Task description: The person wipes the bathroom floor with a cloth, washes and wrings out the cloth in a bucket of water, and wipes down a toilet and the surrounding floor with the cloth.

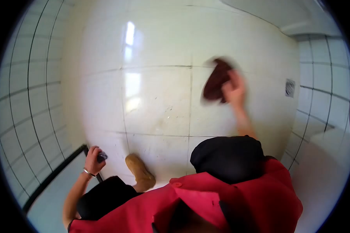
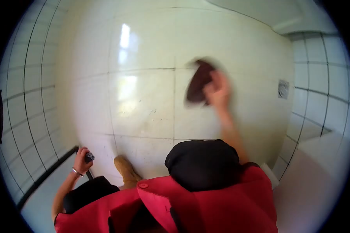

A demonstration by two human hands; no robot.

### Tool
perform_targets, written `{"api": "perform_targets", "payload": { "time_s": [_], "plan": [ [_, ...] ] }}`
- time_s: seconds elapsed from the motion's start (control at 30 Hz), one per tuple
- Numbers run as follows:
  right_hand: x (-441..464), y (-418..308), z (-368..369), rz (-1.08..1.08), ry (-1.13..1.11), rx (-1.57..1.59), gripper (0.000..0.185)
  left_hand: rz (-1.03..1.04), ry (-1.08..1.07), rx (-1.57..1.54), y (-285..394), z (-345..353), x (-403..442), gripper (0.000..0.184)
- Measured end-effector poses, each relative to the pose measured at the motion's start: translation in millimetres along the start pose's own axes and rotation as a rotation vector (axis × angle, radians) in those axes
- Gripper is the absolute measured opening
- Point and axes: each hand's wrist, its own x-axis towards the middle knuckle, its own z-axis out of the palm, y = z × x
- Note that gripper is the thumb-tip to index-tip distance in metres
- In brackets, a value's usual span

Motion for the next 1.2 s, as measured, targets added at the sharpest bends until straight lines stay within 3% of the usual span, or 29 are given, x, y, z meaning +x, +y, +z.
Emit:
{"api": "perform_targets", "payload": {
  "time_s": [0.03,0.1,0.17,0.23,0.27,0.33,0.37,0.4,0.47,0.57,0.6,0.67,0.73,0.8,0.83,0.9,0.93,1.03,1.07,1.13,1.2],
  "plan": [
    [44,2,-34,-0.193,0.145,-0.392,0.049,-0.125,0.046,-0.032,-21,17,-29,0.039],
    [133,53,-80,-0.068,0.433,-1.309,0.048,-0.303,0.066,-0.08,-35,48,-63,0.04],
    [191,43,-59,0.004,0.563,-1.288,0.05,-0.458,0.078,-0.13,-41,85,-92,0.04],
    [224,25,-5,-0.176,0.306,-1.258,0.051,-0.403,0.044,-0.159,-36,104,-88,0.043],
    [229,29,28,-0.394,0.177,-1.205,0.05,-0.375,0.009,-0.19,-35,107,-82,0.043],
    [182,14,99,-0.701,-0.05,-1.076,0.046,-0.36,0.004,-0.245,-26,103,-74,0.044],
    [149,20,125,-0.805,-0.193,-0.817,0.045,-0.364,0.045,-0.27,-17,99,-63,0.044],
    [100,10,140,-0.885,-0.285,-0.912,0.046,-0.39,0.085,-0.308,-4,89,-54,0.042],
    [12,5,147,-0.894,-0.549,-0.86,0.051,-0.365,0.137,-0.342,-4,86,-53,0.042],
    [-48,-6,125,-0.875,-0.878,-0.709,0.056,-0.348,0.182,-0.363,-15,91,-69,0.042],
    [-44,-11,118,-0.831,-0.868,-0.679,0.054,-0.354,0.197,-0.317,-20,93,-75,0.046],
    [-13,-11,108,-0.721,-0.623,-0.551,0.045,-0.388,0.218,-0.275,-29,98,-93,0.05],
    [46,2,90,-0.686,-0.381,-0.905,0.051,-0.749,0.196,-0.506,-36,108,-107,0.06],
    [129,15,91,-0.68,-0.284,-1.036,0.055,-0.782,0.224,-0.536,-55,150,-135,0.063],
    [158,3,114,-0.551,-0.224,-1.145,0.054,-0.807,0.244,-0.547,-60,164,-153,0.065],
    [211,-4,184,-0.564,-0.211,-1.206,0.054,-0.828,0.225,-0.564,-56,170,-173,0.065],
    [227,-11,230,-0.65,-0.334,-1.08,0.053,-0.824,0.219,-0.512,-55,170,-180,0.065],
    [171,-34,374,-0.892,-0.494,-1.058,0.052,-0.869,0.238,-0.517,-53,176,-188,0.064],
    [133,-35,406,-1.077,-0.514,-1.011,0.05,-0.885,0.242,-0.491,-52,175,-188,0.064],
    [49,-41,428,-1.205,-0.668,-0.979,0.048,-0.854,0.27,-0.438,-56,175,-183,0.064],
    [-22,-37,405,-1.317,-0.794,-0.846,0.048,-0.792,0.314,-0.397,-64,171,-177,0.058]
  ]
}}
